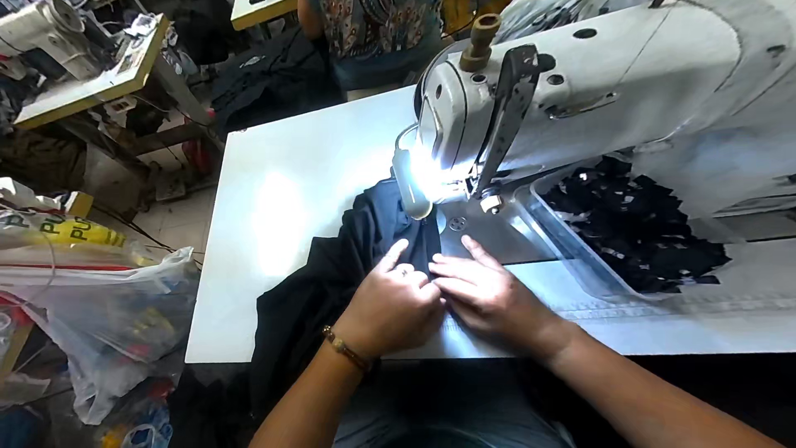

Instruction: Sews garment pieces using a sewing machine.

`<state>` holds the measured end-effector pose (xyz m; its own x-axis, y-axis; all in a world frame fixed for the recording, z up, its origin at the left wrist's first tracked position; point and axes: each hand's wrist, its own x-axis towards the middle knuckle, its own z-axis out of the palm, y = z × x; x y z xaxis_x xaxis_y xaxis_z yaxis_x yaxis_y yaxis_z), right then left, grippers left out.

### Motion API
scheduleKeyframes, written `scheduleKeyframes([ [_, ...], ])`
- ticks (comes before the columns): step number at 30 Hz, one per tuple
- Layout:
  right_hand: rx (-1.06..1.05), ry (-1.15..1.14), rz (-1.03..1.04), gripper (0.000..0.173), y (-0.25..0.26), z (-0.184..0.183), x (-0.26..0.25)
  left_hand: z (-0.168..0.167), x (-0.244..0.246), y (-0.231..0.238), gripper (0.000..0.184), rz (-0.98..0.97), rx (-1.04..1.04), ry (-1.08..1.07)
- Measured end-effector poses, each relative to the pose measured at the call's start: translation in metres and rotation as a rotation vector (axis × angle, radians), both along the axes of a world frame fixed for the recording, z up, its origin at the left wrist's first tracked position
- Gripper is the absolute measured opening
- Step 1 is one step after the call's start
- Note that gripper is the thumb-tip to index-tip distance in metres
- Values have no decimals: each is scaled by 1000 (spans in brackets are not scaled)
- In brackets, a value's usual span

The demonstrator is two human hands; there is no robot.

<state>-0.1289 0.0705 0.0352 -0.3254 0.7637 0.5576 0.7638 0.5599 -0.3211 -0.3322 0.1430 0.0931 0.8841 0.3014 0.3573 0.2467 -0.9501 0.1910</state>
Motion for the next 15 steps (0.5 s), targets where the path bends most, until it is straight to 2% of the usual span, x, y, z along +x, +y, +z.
scheduleKeyframes([
  [2, 24, 21, 6, 23, -14, -4, -4, -4, 4, 1, 16, 86, -71, -44],
  [4, 23, 7, -13, 23, -26, -6, -2, -11, 5, 0, 34, 209, -139, 75],
  [7, 13, -17, -22, 24, -32, -6, 2, -29, 3, -7, 42, 338, -119, 161],
  [15, -25, -14, -44, 25, -19, -6, 6, -33, 11, -2, 42, 391, -76, 168],
])
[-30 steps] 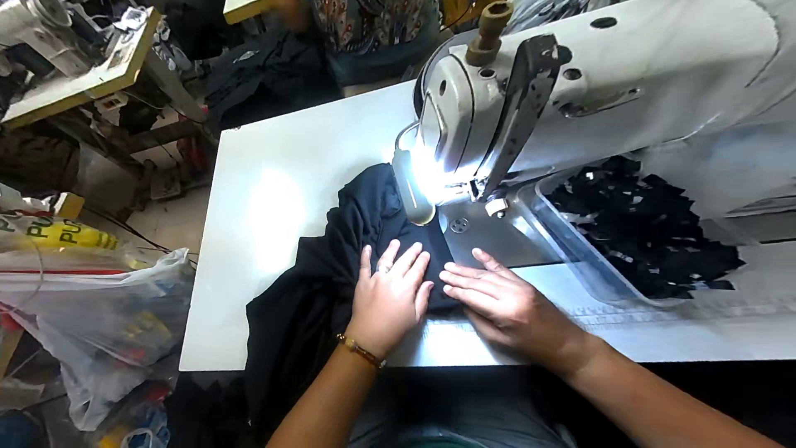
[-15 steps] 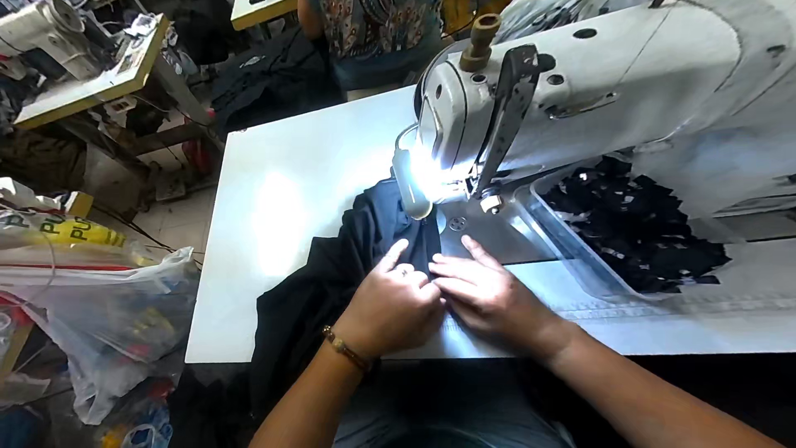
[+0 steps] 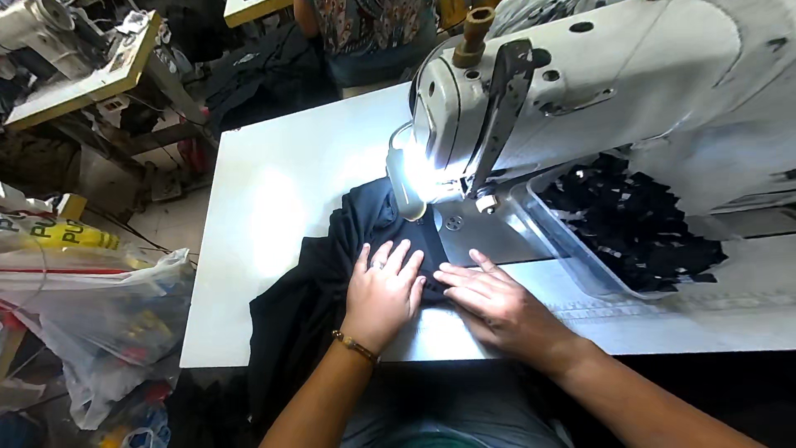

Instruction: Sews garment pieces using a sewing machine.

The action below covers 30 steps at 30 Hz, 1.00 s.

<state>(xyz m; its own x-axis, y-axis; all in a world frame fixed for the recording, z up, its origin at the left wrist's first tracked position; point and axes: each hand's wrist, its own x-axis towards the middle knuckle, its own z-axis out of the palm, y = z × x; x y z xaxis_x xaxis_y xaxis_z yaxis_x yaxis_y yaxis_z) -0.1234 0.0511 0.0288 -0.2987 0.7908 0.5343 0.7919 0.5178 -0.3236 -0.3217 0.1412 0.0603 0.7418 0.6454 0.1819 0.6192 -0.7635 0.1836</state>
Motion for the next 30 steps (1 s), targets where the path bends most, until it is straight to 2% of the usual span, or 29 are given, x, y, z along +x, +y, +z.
scheduleKeyframes([
  [9, -23, 19, -27, 26, 23, 4, 1, 0, 8, 21, 43, 45, -33, 9],
  [19, -35, 62, -83, 24, 56, 4, 3, 7, 22, 51, 48, 112, -126, 148],
  [23, -19, 31, -75, 21, 56, 6, 3, -4, 15, 41, 31, -29, 74, -105],
  [25, 4, 17, -66, 21, 55, 7, 4, -2, 12, 34, 27, -49, 59, -120],
  [30, 26, 21, -41, 23, 59, 4, 6, -6, 17, 39, 32, 17, 46, -71],
])
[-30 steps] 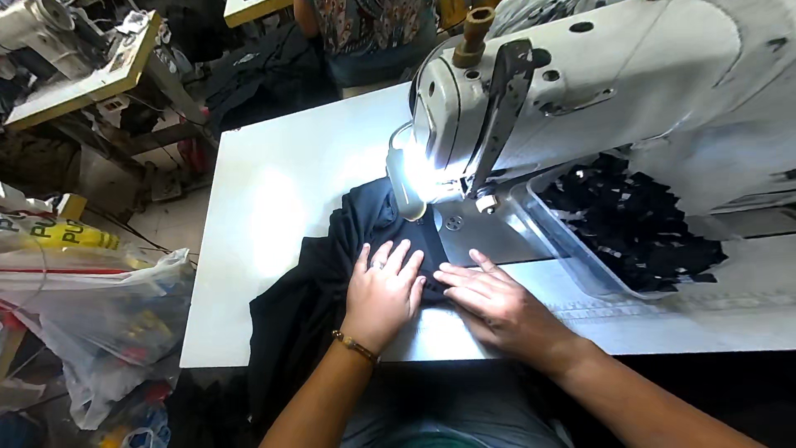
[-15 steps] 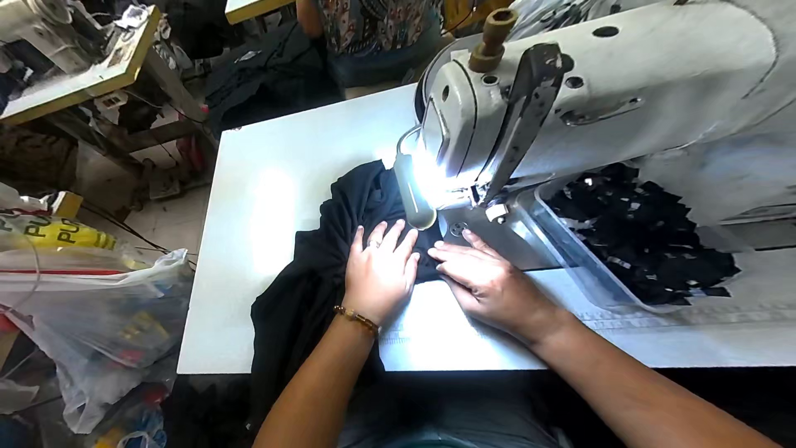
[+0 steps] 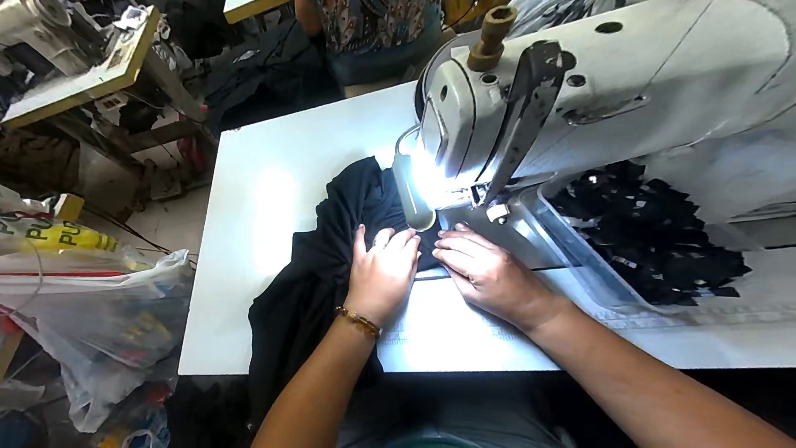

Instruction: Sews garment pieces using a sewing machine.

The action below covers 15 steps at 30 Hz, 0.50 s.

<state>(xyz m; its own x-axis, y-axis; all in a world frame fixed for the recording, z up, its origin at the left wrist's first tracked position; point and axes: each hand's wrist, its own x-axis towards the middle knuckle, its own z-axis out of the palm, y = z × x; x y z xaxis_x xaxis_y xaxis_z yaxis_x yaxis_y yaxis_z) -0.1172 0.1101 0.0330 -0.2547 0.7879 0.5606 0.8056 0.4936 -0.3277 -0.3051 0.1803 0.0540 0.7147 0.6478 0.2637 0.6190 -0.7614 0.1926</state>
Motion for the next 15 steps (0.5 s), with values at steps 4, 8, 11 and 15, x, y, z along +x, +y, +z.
scheduleKeyframes([
  [4, 0, 10, -20, 23, 6, 2, 0, 3, 5, 4, 34, 32, -27, 52],
  [8, 1, 22, -21, 23, 7, 2, 2, 4, 6, 3, 37, 36, -42, 71],
  [11, 2, 21, -31, 24, 8, 1, 2, 4, 6, 2, 40, 39, -52, 86],
  [15, -18, 41, -38, 25, 11, 1, 3, 5, 9, 3, 41, 50, -45, 102],
])
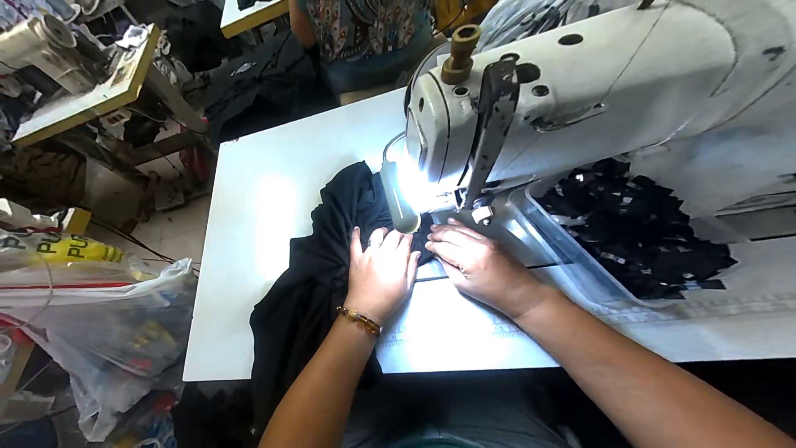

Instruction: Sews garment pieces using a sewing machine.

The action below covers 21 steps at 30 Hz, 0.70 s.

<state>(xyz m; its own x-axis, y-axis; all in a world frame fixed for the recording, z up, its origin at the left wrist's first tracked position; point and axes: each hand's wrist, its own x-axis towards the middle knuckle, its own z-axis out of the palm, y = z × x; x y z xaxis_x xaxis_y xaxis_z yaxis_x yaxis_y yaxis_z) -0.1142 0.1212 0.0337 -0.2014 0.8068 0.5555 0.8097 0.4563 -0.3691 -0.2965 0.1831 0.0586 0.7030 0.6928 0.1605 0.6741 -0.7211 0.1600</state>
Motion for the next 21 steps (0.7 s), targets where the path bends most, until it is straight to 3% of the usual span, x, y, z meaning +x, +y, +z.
scheduleKeyframes([
  [14, -74, 5, -14, 24, 0, 2, -1, -7, -2, -3, 37, -22, 43, -49],
  [18, -191, 22, -38, 33, -40, 55, 13, 0, -2, -8, 38, -29, 37, -72],
  [21, -133, 182, -104, 35, -83, 93, 91, 0, -1, -8, 36, -24, 34, -63],
])
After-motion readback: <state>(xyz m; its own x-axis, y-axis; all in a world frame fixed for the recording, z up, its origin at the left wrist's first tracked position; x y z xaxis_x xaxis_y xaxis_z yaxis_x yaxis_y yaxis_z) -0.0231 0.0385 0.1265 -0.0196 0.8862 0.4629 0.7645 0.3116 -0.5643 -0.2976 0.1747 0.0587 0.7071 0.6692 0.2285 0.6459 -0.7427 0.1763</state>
